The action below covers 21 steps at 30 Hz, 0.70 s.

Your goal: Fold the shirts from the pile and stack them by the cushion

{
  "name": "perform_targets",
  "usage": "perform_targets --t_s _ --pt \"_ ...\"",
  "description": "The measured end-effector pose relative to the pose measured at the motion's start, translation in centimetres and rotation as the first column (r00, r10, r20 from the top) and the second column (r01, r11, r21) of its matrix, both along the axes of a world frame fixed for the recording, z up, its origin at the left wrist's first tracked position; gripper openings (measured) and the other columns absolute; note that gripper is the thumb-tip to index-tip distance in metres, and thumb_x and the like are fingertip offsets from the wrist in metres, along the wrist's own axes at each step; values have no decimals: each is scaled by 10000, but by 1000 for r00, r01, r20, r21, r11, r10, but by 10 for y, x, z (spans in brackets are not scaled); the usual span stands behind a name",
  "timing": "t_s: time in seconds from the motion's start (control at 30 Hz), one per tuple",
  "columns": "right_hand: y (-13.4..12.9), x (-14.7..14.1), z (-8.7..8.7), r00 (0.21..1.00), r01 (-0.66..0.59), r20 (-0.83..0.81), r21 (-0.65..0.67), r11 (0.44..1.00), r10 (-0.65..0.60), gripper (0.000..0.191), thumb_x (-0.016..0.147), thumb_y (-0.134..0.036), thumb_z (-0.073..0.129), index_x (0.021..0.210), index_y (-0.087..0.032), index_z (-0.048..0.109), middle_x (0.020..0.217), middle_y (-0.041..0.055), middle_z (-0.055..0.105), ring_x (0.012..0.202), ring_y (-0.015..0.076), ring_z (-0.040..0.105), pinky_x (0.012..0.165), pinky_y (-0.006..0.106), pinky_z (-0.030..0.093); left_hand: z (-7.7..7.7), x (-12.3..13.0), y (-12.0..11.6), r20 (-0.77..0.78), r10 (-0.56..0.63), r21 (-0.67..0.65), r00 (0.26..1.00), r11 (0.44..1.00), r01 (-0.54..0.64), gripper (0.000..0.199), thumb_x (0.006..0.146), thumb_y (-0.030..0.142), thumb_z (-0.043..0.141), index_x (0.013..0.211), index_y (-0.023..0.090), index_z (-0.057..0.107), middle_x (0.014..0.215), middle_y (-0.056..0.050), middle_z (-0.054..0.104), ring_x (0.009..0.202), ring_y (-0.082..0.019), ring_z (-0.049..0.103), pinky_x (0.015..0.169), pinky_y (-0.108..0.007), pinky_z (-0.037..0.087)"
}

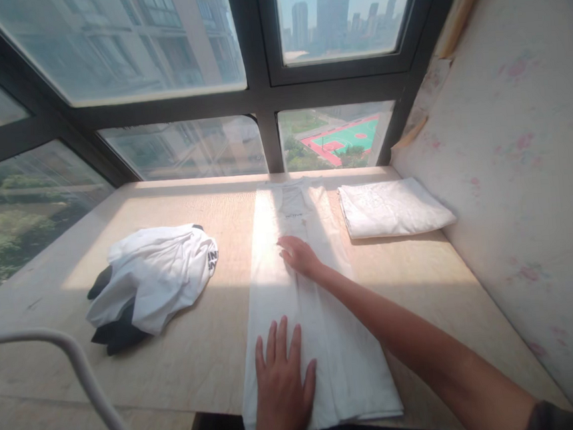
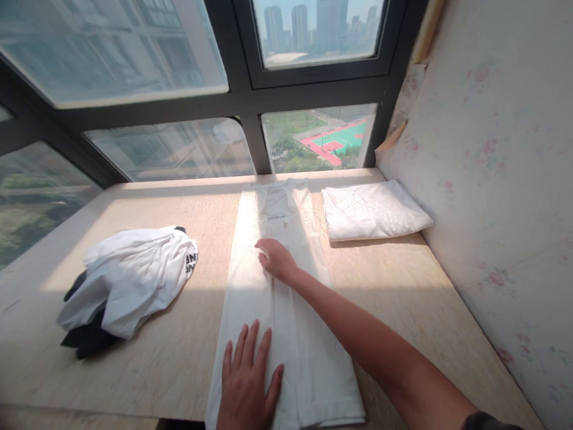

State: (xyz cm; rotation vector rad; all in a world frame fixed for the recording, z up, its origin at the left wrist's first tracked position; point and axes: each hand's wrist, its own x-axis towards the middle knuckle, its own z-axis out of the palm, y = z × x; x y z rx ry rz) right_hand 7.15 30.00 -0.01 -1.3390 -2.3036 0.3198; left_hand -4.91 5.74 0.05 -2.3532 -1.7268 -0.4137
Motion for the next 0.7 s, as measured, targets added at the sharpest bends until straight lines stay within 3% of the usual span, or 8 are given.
perform_targets --t_s 0.13,0.27,0.33,0.43,0.6,0.7 --pt "16 23 12 985 169 39 -11 985 -169 329 974 -171 415 1233 -201 615 1250 94 636 1161 208 555 937 311 469 3 10 -11 218 -62 -35 974 997 71 423 938 207 488 1357 153 518 1342 -155 615 1217 -249 595 975 -396 515" --pt "42 39 22 948 298 127 -27 954 -293 297 953 -265 500 1203 -176 633 1200 148 630 1136 278 545 908 366 470 7 43 -18 408 -73 -168 910 974 153 415 964 206 432 1374 147 463 987 -93 703 879 -174 691 761 -270 562" --pt "56 41 24 932 334 168 -53 941 -321 279 922 -250 537 1157 -153 651 1141 161 648 1089 291 574 875 370 477 10 61 -16 372 -25 -260 928 957 130 492 946 202 445 1433 139 412 913 -70 681 795 -178 682 700 -268 552" --pt "74 41 25 925 350 196 -103 931 -326 251 886 -151 519 1075 -152 685 1006 137 691 939 257 645 793 333 486 12 76 -11 249 98 -364 964 931 0 616 916 179 473 1515 152 332 937 -64 654 766 -187 666 661 -270 532" --pt "92 49 26 945 317 134 -131 940 -300 338 928 -181 444 1165 -230 680 1043 73 730 889 206 672 726 274 480 2 75 -14 195 203 -403 960 909 -110 613 933 167 444 1535 142 333 1002 -97 675 795 -192 671 665 -257 522" --pt "110 65 27 974 215 106 -158 964 -200 297 919 -249 502 1130 -263 712 974 12 750 839 163 667 728 232 483 -3 69 -18 245 265 -553 932 828 -90 658 897 128 443 1544 163 333 1065 -99 713 832 -187 697 696 -245 521"
